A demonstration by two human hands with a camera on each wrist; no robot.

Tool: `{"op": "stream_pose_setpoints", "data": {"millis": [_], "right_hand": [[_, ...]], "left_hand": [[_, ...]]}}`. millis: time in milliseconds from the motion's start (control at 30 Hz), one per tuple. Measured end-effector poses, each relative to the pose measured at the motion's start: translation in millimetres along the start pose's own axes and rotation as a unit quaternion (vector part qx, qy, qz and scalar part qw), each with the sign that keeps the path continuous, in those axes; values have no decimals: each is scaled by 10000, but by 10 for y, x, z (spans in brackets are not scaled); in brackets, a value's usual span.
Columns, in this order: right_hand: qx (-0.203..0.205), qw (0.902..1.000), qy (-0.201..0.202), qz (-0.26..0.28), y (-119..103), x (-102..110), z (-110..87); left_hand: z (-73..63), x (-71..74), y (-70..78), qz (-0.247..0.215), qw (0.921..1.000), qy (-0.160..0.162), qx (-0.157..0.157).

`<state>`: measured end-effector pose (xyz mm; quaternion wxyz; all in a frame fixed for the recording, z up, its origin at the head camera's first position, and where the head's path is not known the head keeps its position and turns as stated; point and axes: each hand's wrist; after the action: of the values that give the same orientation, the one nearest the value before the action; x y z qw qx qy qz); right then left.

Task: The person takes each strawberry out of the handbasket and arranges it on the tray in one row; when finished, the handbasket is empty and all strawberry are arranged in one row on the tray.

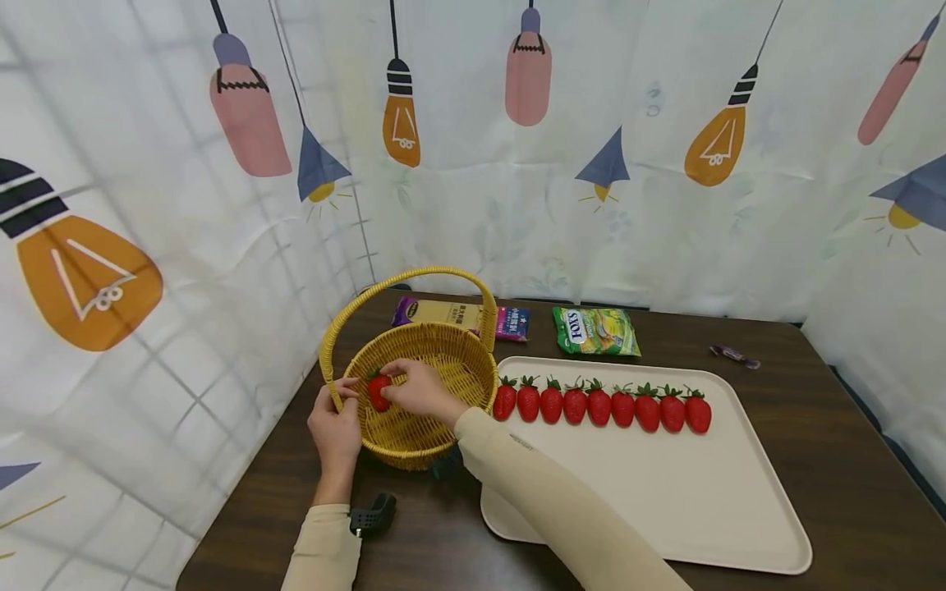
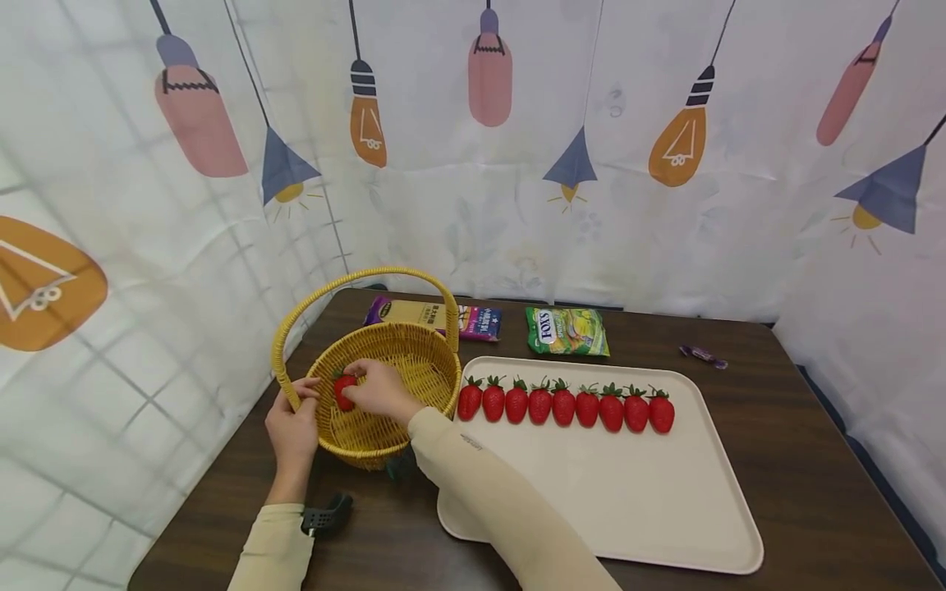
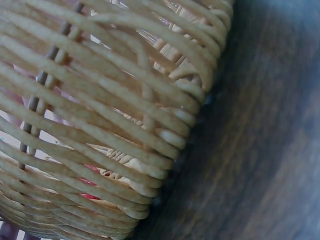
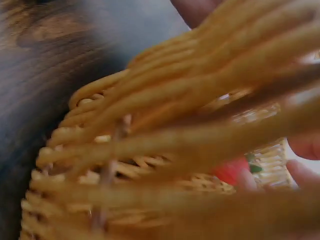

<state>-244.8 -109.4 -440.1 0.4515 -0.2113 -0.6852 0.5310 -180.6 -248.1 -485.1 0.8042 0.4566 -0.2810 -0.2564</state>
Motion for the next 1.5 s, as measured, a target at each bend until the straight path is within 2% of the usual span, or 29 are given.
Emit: {"op": "stream_pose_setpoints", "data": {"millis": [200, 433, 667, 967, 1233, 1500], "right_hand": [[-157, 9972, -455, -573, 48, -71, 73], [63, 9907, -1029, -889, 57, -94, 101], [228, 9897, -1268, -630, 102, -122, 111], [69, 9855, -1671, -300, 111, -123, 86], [259, 9826, -1791, -413, 112, -110, 86], [402, 9717, -2288, -430, 110, -106, 62]], "left_hand": [[-11, -11, -7, 184, 9998, 2, 73], [5, -5, 10, 208, 9998, -31, 31], [-8, 11, 25, 161, 9994, -79, 298], [1, 9, 29, 80, 9998, -56, 195], [6, 4, 7, 103, 9994, -74, 312], [-6, 6, 23, 3, 9994, -62, 338]]}}
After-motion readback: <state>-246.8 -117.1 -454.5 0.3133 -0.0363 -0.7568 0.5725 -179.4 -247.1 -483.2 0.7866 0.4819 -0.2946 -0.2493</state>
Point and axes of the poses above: each hand's wrist, its own z-axis towards the middle knuckle, its own x-axis out of the back of the hand, y = z × x, and after that the axes turned 7 degrees about z, right-handed
